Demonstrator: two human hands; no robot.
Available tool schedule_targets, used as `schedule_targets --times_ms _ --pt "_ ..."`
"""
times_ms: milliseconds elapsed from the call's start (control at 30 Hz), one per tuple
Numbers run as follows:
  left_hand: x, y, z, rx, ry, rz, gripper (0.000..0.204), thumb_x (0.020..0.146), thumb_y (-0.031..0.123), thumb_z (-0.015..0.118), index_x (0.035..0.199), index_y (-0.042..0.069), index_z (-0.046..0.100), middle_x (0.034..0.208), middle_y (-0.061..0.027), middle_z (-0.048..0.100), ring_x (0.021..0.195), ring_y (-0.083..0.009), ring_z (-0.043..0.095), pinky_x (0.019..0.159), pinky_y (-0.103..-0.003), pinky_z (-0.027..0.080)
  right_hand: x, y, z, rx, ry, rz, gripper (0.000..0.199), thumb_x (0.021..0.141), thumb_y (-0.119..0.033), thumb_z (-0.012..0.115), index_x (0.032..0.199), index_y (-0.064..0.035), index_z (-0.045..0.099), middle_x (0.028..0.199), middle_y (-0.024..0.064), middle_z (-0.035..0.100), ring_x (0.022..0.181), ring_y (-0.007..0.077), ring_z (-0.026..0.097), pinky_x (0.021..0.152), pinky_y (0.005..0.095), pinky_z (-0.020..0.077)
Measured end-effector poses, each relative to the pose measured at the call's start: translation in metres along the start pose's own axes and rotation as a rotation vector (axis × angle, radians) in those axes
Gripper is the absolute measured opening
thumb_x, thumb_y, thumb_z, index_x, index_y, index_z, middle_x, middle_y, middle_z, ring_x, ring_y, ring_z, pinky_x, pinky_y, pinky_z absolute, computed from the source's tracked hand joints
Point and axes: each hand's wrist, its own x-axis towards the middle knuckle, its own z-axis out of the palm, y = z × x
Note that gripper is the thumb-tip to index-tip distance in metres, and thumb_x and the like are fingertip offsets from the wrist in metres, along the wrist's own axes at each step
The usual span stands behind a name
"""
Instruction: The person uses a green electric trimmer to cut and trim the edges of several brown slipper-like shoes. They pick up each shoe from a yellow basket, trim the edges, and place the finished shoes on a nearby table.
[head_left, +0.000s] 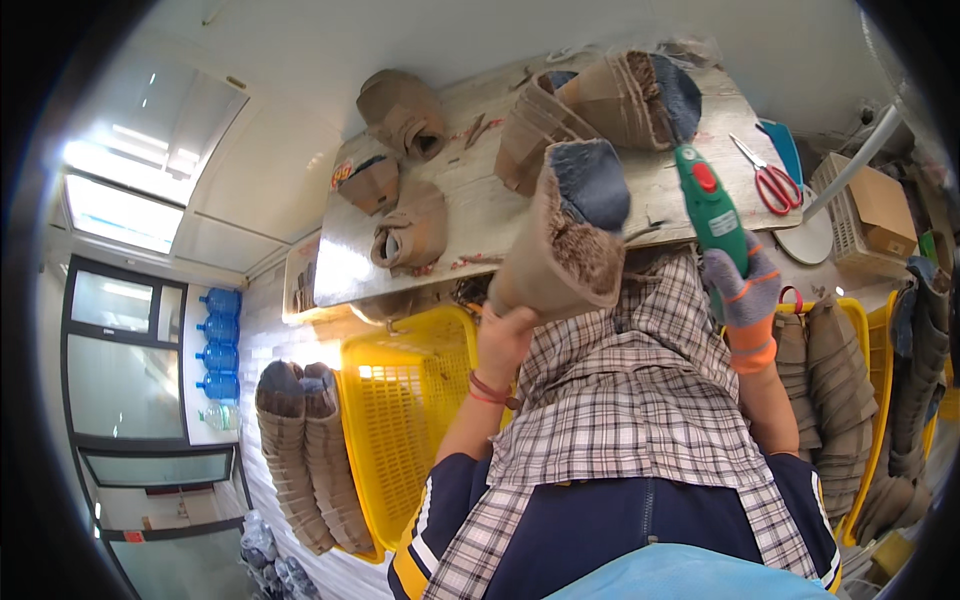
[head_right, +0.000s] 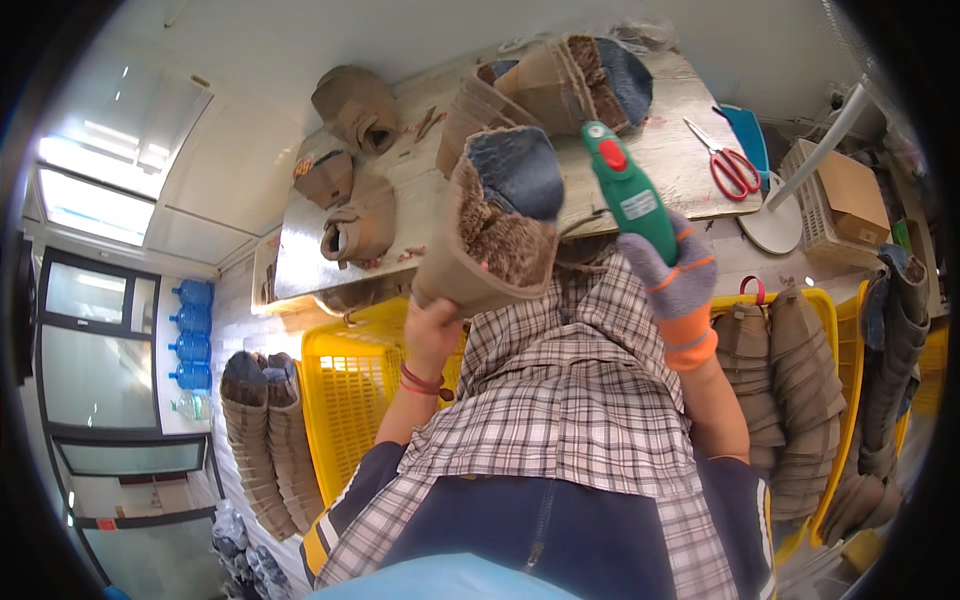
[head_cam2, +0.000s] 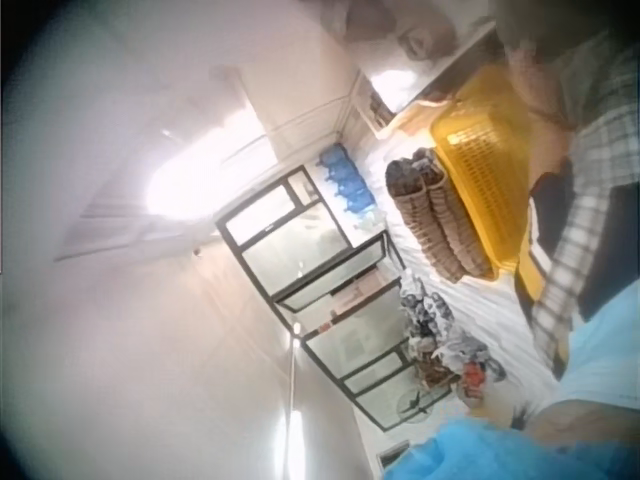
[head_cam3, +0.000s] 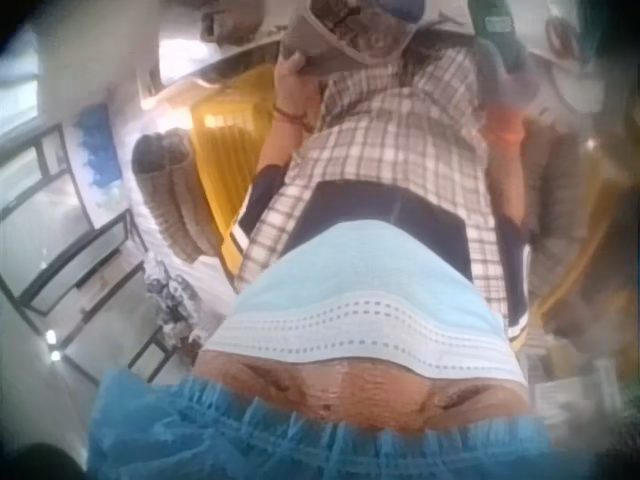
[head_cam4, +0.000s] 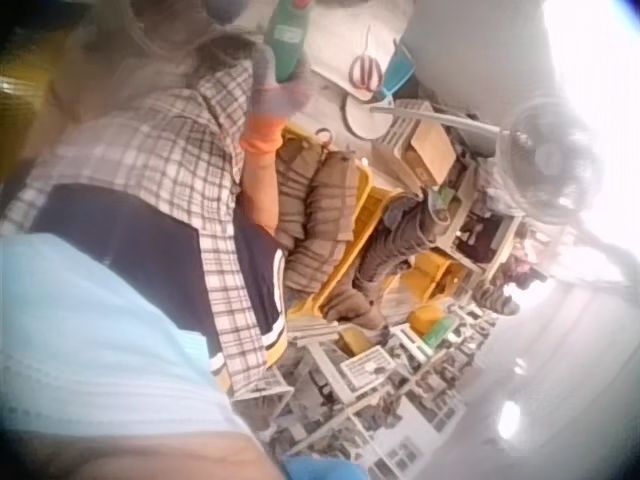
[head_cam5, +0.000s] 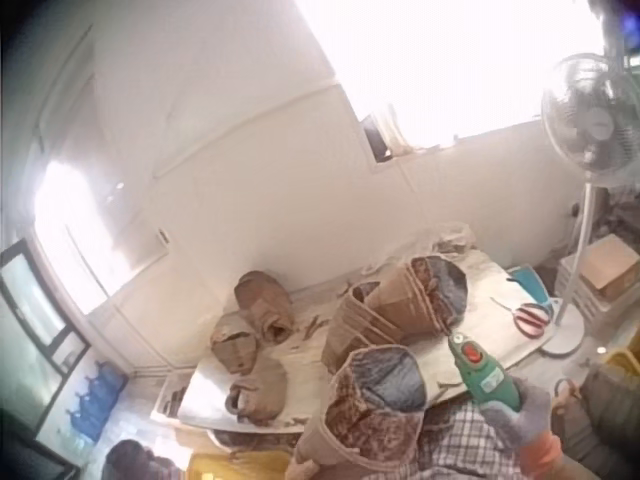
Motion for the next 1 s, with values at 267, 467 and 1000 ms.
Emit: schedule_targets --times_ms 267,467,1000 --pt "-0.001 0.006 -0.048 -0.509 -0.113 0.199 0.035 0.086 0.039 0.062 0.078 0.007 0.051 0.069 -0.0009 0.036 0.065 -0.0156 0.032 0.062 -0.030 0.028 -0.014 0.035 -0.016 -0.027 -0.058 -0.055 0.037 0.083 -0.009 0.069 0.115 0.0035 0.055 0.095 0.0037 0.062 0.080 0.0078 0.056 0.072 0.0208 0.0473" --pt "-0.037 0.055 -0.065 -0.172 0.016 0.354 0.044 0.087 0.043 0.056 0.099 0.001 0.055 0.079 -0.0084 0.052 0.074 -0.0192 0.046 0.070 -0.032 0.038 -0.019 0.049 -0.028 -0.106 -0.096 -0.057 0.043 0.082 -0.008 0.069 0.120 0.0036 0.053 0.101 0.0047 0.060 0.085 0.0088 0.056 0.074 0.0214 0.0476" --pt "0.054 0.156 -0.197 2.181 -0.091 0.108 0.044 0.074 0.035 0.071 0.088 -0.006 0.064 0.097 -0.0208 0.060 0.096 -0.0370 0.053 0.086 -0.041 0.043 -0.020 0.055 -0.028 -0.203 -0.066 0.026 0.043 0.081 -0.009 0.069 0.119 0.0046 0.053 0.097 0.0041 0.061 0.079 0.0082 0.055 0.070 0.0221 0.0481"
